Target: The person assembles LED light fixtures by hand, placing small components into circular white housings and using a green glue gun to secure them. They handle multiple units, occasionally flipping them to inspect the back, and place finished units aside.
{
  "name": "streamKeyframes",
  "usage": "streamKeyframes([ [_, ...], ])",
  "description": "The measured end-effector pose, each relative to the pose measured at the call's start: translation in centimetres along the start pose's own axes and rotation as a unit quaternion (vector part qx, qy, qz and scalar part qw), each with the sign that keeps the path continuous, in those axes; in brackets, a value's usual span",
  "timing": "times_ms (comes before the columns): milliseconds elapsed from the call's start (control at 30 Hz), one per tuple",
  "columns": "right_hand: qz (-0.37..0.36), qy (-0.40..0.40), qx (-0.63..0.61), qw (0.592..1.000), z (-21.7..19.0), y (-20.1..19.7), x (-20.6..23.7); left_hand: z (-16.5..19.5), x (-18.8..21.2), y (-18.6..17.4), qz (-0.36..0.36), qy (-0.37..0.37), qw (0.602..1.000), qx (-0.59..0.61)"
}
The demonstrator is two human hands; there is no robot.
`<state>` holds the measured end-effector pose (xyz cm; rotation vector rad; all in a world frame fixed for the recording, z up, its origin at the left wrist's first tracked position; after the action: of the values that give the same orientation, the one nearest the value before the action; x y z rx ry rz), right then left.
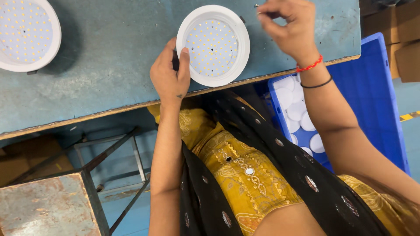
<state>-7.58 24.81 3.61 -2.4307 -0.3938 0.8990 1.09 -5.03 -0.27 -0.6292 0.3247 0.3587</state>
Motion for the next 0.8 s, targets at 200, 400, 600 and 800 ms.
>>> streamKeyframes([
  [200,-0.075,-0.15,0.074,0.983,-4.1,5.1,-3.0,-0.2,0.0,0.2,0.007,-0.01,1.0,-0.002],
  [400,-0.085,-0.176,0.147,0.97,-4.6,7.2,-4.0,-0.1,0.1,0.2,0.016,-0.008,1.0,0.012],
  [600,-0.089,-0.175,0.154,0.968,-3.9,7.8,-3.9,-0.2,0.1,0.3,0.02,-0.017,1.0,0.008],
  [800,-0.102,-0.168,0.137,0.971,-3.5,7.7,-3.6,0.2,0.0,0.2,0.019,-0.006,1.0,0.008],
])
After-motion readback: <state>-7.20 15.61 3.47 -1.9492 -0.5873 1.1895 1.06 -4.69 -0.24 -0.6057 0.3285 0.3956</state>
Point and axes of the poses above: each hand's wrist, its own x-axis away from the middle knuckle, its own y-axis out of the palm, z = x × y, the point moved 6 cm from there along -x, towards the middle knuckle, and after that the axes turned 6 degrees about -x, right-handed, at the moved point
